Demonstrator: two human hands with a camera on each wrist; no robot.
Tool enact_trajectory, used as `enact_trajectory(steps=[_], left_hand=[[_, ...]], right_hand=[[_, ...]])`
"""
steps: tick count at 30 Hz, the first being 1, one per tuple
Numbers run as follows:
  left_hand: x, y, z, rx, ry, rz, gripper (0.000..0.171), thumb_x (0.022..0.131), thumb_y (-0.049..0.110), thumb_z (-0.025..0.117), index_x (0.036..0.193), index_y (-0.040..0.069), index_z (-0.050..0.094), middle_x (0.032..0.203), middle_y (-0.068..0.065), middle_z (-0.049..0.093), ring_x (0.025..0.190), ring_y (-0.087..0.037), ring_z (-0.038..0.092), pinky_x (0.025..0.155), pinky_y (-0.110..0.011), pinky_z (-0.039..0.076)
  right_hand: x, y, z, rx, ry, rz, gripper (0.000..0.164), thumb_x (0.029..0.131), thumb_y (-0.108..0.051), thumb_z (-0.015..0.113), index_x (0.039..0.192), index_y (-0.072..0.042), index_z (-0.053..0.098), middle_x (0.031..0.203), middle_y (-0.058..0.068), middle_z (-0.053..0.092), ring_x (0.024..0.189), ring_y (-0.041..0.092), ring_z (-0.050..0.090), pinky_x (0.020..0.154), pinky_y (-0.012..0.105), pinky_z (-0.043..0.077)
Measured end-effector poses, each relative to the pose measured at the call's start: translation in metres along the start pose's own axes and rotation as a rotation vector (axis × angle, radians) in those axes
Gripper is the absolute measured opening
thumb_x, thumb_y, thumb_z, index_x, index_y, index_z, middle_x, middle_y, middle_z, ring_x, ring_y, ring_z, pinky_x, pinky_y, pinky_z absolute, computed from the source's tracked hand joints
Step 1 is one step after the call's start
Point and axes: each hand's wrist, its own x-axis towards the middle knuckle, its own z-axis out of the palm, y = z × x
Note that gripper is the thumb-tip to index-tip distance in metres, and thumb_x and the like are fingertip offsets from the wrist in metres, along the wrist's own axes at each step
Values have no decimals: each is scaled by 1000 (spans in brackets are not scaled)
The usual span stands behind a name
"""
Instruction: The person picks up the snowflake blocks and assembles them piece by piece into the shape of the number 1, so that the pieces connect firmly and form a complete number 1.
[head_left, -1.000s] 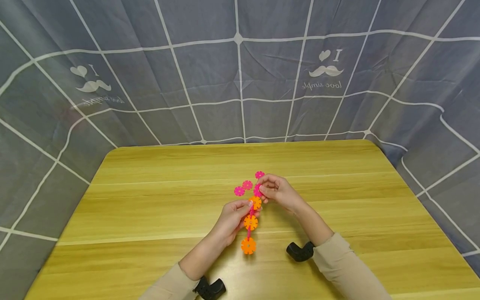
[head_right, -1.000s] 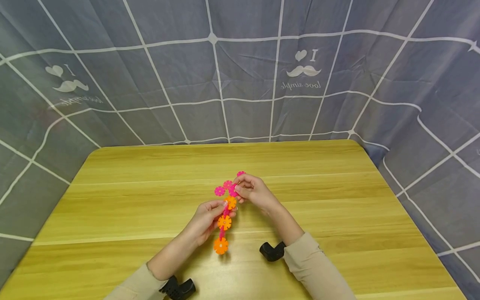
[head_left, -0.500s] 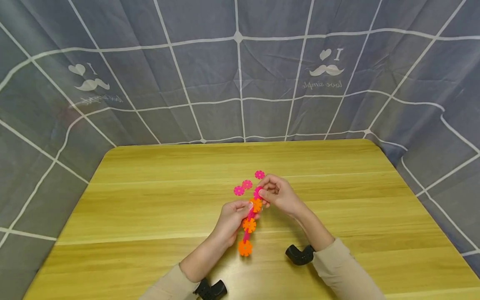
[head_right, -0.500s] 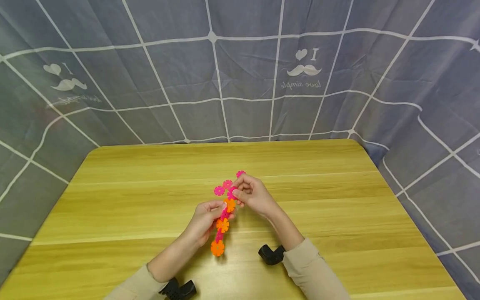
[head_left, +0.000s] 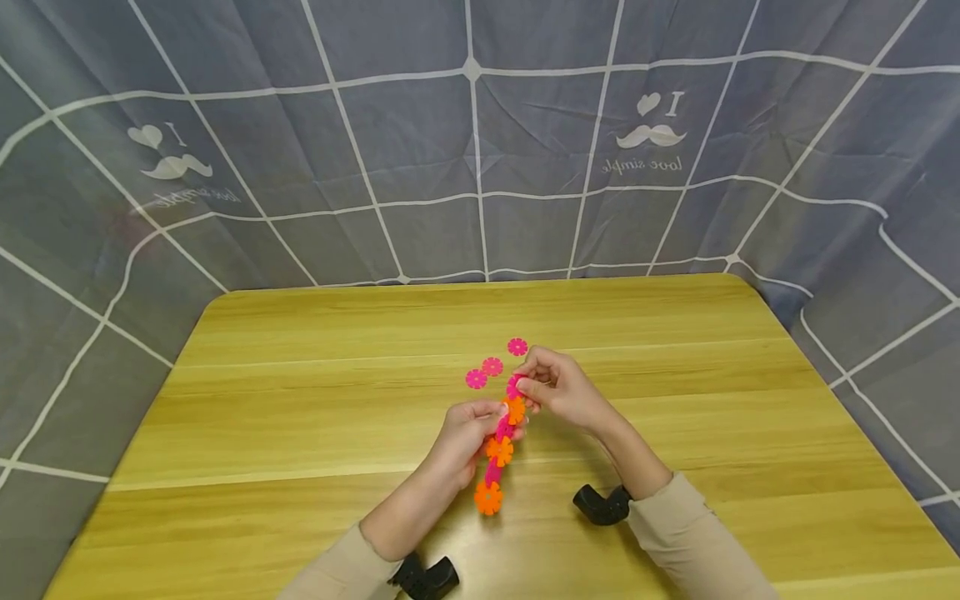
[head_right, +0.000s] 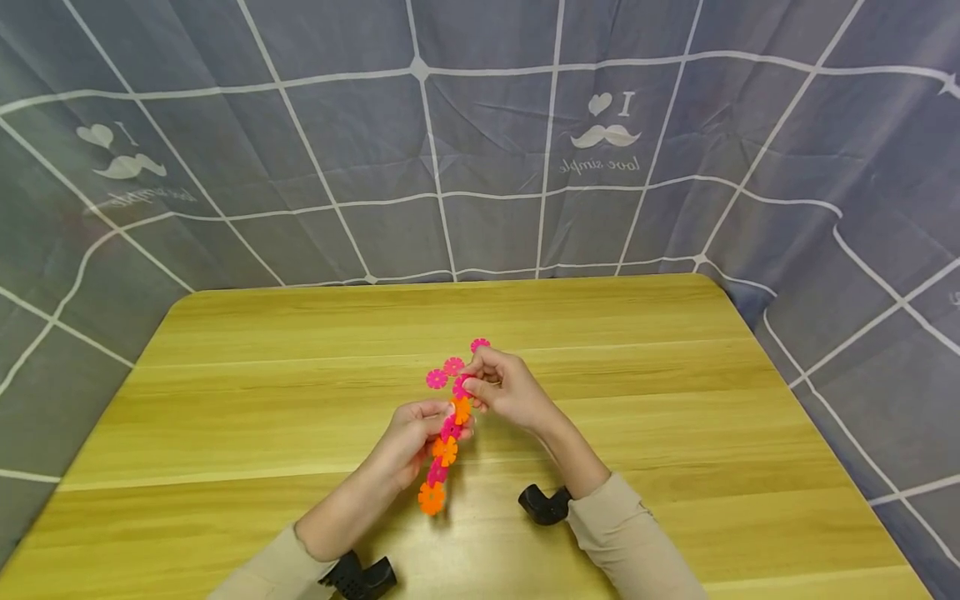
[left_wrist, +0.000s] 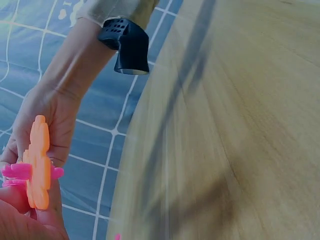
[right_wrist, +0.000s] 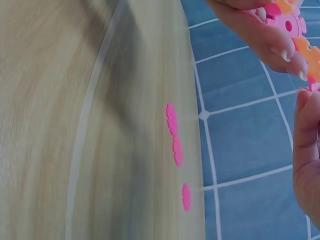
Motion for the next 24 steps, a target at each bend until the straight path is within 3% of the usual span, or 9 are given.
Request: enact_trajectory(steps=[7, 13, 20, 24], left_hand=[[0, 4, 1, -51, -6, -6, 27, 94, 0, 49, 112, -20, 53, 82, -11, 68, 68, -11, 67, 74, -29, 54], [-1, 7, 2, -99, 0, 2, 25, 93, -3, 48, 110, -21, 52, 79, -10, 67, 65, -11, 66, 75, -29, 55], [-2, 8, -1, -97, -10, -2, 24, 93, -3, 48, 110, -20, 52, 86, -13, 68, 67, -12, 67, 76, -30, 54], [1, 8, -4, -93, -58, -12, 22, 93, 0, 50, 107, -17, 54, 93, -15, 68, 70, -13, 68, 77, -30, 54]], right_hand=[[1, -1, 2, 87, 14, -25, 6, 90, 10, 51, 86, 6, 50, 76, 8, 60, 53, 12, 50, 48, 22, 46], [-1, -5, 7, 96, 36, -54, 4, 90, 10, 50, 87, 8, 49, 73, 6, 58, 52, 11, 49, 46, 21, 46], [-1, 0, 8, 133, 44, -37, 3, 91, 10, 50, 92, 12, 49, 75, 4, 59, 54, 11, 52, 49, 23, 48], [-1, 6, 6, 169, 47, -6, 9, 91, 8, 50, 98, 14, 49, 79, 2, 60, 59, 11, 56, 54, 22, 51]])
